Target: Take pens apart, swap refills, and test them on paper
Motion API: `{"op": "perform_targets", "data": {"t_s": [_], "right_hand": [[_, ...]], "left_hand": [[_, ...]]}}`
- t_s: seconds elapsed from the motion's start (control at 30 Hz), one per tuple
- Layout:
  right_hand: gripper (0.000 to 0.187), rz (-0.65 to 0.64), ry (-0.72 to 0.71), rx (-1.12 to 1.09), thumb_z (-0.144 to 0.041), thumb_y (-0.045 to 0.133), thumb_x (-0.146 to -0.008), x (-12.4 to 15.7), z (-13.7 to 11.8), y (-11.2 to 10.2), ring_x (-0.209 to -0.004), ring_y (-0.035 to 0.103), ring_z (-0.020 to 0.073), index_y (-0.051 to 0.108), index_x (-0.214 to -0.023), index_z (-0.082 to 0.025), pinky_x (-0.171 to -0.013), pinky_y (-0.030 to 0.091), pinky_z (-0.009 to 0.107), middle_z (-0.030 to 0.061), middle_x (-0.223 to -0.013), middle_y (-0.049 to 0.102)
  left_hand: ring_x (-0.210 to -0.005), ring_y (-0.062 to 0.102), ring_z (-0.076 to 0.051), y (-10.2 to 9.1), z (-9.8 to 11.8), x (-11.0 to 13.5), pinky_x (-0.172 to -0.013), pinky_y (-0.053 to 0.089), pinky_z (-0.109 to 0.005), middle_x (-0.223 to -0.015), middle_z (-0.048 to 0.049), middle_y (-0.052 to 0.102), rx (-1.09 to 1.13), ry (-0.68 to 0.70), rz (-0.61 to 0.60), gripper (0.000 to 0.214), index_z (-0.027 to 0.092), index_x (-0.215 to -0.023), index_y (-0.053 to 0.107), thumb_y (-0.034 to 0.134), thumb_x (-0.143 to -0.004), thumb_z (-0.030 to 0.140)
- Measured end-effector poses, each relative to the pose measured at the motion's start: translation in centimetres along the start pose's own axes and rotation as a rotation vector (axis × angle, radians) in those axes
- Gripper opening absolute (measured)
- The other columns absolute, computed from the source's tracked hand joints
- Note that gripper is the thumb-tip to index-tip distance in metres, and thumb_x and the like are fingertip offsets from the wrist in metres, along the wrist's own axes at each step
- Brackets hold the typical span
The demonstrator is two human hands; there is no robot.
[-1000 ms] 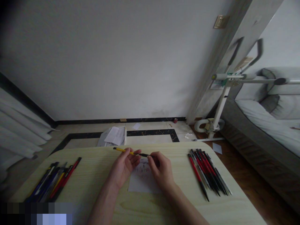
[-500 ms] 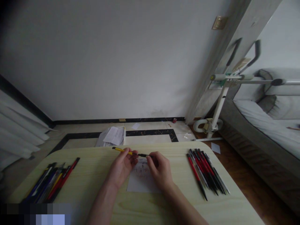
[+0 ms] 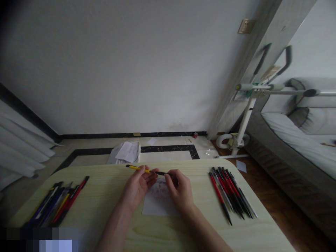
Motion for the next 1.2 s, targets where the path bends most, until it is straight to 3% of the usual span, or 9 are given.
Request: {"op": "perform_targets", "data": {"t_s": [0.37, 0.7, 0.97, 1.2], "right_hand": [[0.018, 0.026, 0.026, -0.029, -0.034, 0.05, -0.08, 0.0, 0.01, -0.06, -0.048, 0.044, 0.0105, 0.055, -0.08, -0.016, -0.044, 0.035, 0.021, -0.0018, -0.055, 0.052], [0.017, 0.038, 0.033, -0.036, -0.033, 0.051, -0.08, -0.03, 0.41, 0.04, -0.048, 0.046, 0.0108, 0.056, -0.081, -0.017, -0.044, 0.037, 0.021, -0.0006, -0.056, 0.054], [0.017, 0.05, 0.036, -0.056, -0.033, 0.051, -0.08, -0.07, 0.26, 0.09, -0.048, 0.047, 0.0108, 0.056, -0.08, -0.016, -0.045, 0.039, 0.021, -0.0006, -0.057, 0.055], [0.018, 0.04, 0.039, -0.037, -0.034, 0.05, -0.08, -0.06, 0.23, 0.04, -0.05, 0.047, 0.0112, 0.056, -0.081, -0.016, -0.045, 0.038, 0.021, 0.0002, -0.059, 0.056]], "left_hand": [[-0.062, 0.06, -0.013, -0.04, -0.1, -0.1, -0.061, 0.047, -0.026, -0.081, -0.0085, 0.066, -0.002, 0.036, 0.026, 0.019, 0.017, -0.084, 0.048, 0.057, -0.075, 0.031], [-0.063, 0.058, -0.011, -0.13, -0.11, 0.05, -0.061, 0.046, -0.024, -0.082, -0.0055, 0.065, -0.033, 0.06, -0.003, 0.02, 0.017, -0.081, 0.051, 0.065, -0.069, 0.022], [-0.068, 0.061, -0.012, 0.1, 0.03, 0.2, -0.066, 0.048, -0.025, -0.093, -0.0084, 0.065, -0.044, 0.008, -0.021, 0.022, 0.017, -0.08, 0.051, 0.068, -0.066, 0.02], [-0.064, 0.058, -0.01, 0.18, 0.12, 0.26, -0.062, 0.046, -0.023, -0.085, -0.0059, 0.064, -0.079, 0.054, -0.022, 0.02, 0.015, -0.077, 0.051, 0.067, -0.065, 0.016]]}}
Point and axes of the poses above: each hand's wrist, its own x-axis away from the middle knuckle, its own y-axis out of the palm, z = x × y, the point moved 1 cm from there along -x, towards the middle knuckle
